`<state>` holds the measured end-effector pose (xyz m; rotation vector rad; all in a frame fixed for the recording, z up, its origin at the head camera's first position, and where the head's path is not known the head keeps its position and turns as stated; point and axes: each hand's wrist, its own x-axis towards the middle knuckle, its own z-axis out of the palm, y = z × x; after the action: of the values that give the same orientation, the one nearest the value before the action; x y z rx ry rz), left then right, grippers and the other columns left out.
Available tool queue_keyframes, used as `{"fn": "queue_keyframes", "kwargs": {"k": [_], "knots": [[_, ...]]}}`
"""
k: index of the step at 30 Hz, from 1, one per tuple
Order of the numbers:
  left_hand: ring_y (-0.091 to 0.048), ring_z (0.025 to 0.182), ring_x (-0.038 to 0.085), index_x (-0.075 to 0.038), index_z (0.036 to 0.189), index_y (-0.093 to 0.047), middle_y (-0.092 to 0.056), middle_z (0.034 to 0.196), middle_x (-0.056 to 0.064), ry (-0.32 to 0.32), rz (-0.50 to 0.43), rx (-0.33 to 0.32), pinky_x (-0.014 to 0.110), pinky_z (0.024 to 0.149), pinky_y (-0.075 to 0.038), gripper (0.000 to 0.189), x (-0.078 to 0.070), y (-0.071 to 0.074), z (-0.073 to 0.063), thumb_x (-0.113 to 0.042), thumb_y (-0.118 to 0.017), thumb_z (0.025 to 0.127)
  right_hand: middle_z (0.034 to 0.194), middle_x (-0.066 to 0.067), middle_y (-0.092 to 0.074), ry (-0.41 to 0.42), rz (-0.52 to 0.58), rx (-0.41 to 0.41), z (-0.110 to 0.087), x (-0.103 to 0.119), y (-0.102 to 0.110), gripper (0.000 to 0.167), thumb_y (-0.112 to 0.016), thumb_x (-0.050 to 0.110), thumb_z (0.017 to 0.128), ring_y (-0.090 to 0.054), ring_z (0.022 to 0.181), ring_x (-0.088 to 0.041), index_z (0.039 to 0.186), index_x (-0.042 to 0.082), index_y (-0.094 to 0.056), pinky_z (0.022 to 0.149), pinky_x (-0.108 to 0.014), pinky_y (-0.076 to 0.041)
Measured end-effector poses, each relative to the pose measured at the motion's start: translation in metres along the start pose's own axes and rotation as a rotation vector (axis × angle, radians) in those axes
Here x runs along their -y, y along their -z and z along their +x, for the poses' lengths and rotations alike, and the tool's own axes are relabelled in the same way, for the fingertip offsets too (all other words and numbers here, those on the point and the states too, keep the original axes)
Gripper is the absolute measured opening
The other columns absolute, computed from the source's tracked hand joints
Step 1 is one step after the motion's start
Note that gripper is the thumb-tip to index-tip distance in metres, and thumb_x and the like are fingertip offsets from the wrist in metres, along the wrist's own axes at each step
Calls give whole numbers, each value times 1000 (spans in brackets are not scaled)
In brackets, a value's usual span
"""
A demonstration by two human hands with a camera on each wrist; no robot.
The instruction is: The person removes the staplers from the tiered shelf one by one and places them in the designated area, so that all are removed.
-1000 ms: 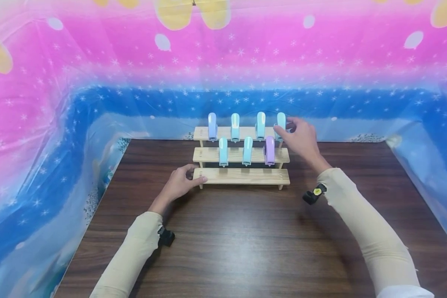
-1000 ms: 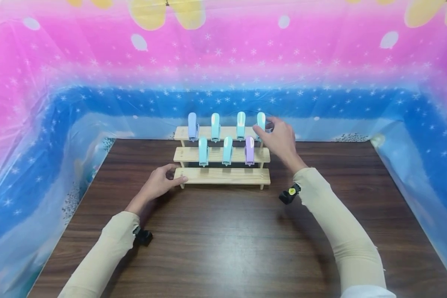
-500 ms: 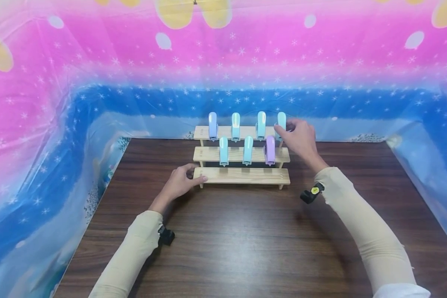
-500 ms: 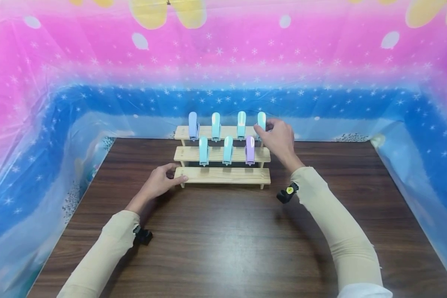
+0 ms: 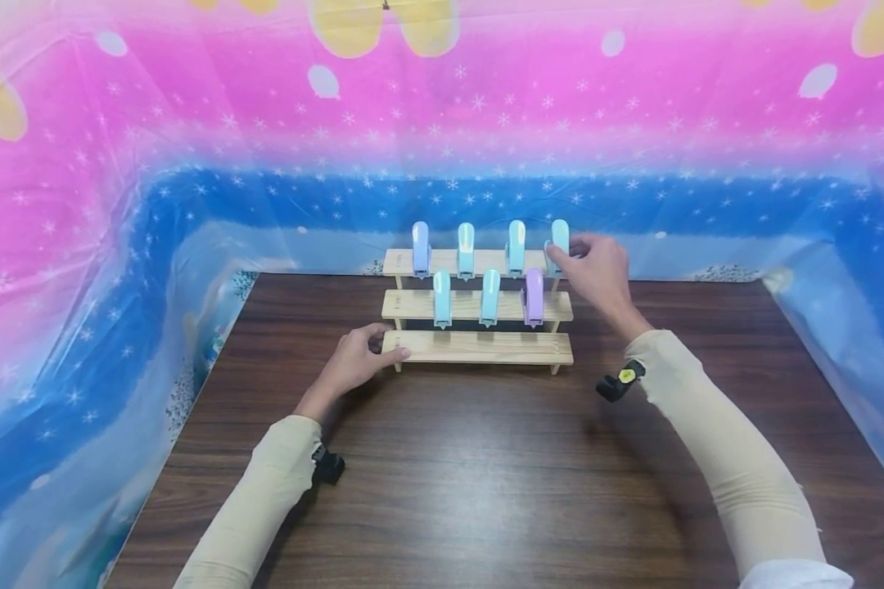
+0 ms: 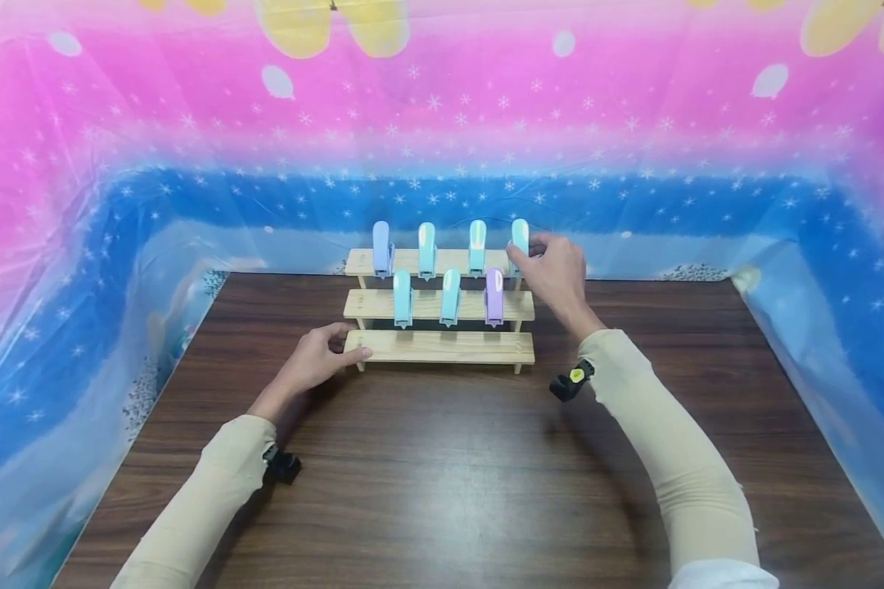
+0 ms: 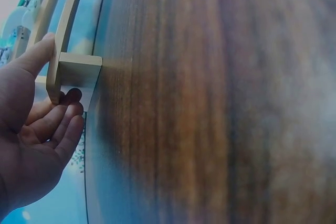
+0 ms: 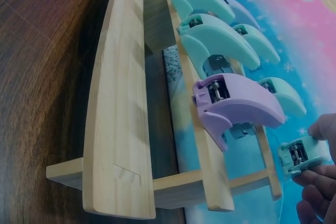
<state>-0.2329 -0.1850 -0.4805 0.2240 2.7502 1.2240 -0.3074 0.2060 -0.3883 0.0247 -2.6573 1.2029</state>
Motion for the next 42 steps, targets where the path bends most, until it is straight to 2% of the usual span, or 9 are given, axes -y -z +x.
{"fn": "queue_keyframes", "kwargs": {"k": [5,12,19,29,31,34,36,38,42], "knots": [[-68,99,26,-2,138,-59,-72,112,14,3,-12,3,40,78,-56,67,0,0,0,-47,-76,91,108,-14,-75,26,-10,-33,-2,3,7,54,-73,48,92,-70,92,-26,123,4,-72,72,-34,-55],[-66,106,28,-2,140,-58,-70,117,15,0,14,-4,45,87,-54,69,-1,-1,-1,-49,-75,92,105,-14,-76,64,2,-60,-5,8,17,52,-74,45,92,-71,87,-23,122,2,-72,66,-25,-54],[-66,108,29,-2,142,-57,-70,119,17,4,20,-3,46,87,-54,71,-1,-2,-1,-49,-74,92,103,-13,-77,80,7,-75,-10,10,29,54,-75,49,90,-71,85,-22,120,4,-74,61,-22,-53],[-67,104,27,-2,141,-57,-71,116,15,-2,18,-5,44,83,-55,71,-1,-1,0,-49,-75,92,110,-12,-76,15,17,-71,-16,3,45,58,-74,53,90,-71,89,-21,125,6,-72,66,-24,-55],[-67,104,27,-2,141,-57,-71,115,15,-1,13,-4,44,84,-55,71,0,-1,0,-49,-75,92,110,-12,-76,13,9,-80,-17,-1,48,60,-73,54,90,-71,91,-22,125,6,-72,71,-29,-57],[-67,104,27,-2,141,-57,-71,116,15,-1,9,-2,44,85,-55,70,0,-2,0,-49,-75,92,110,-13,-75,16,3,-98,-19,-8,51,60,-74,53,90,-65,102,-22,125,4,-72,87,-34,-50],[-67,105,27,-2,140,-58,-71,117,15,-3,7,-3,45,86,-55,69,0,-2,0,-48,-75,92,109,-14,-75,18,-3,-111,-20,-13,52,60,-74,52,90,-63,104,-23,124,4,-72,89,-37,-49],[-67,105,27,-2,140,-58,-71,117,15,-6,6,-5,45,87,-54,68,0,-2,0,-48,-75,92,109,-14,-75,16,-3,-115,-21,-18,54,58,-75,52,90,-63,102,-22,124,4,-73,87,-34,-49],[-67,105,27,-2,139,-59,-71,117,15,-10,5,-7,46,87,-54,68,0,-2,0,-48,-75,92,110,-14,-76,3,5,-112,-23,-29,55,56,-75,51,90,-69,90,-21,123,6,-73,70,-24,-54]]}}
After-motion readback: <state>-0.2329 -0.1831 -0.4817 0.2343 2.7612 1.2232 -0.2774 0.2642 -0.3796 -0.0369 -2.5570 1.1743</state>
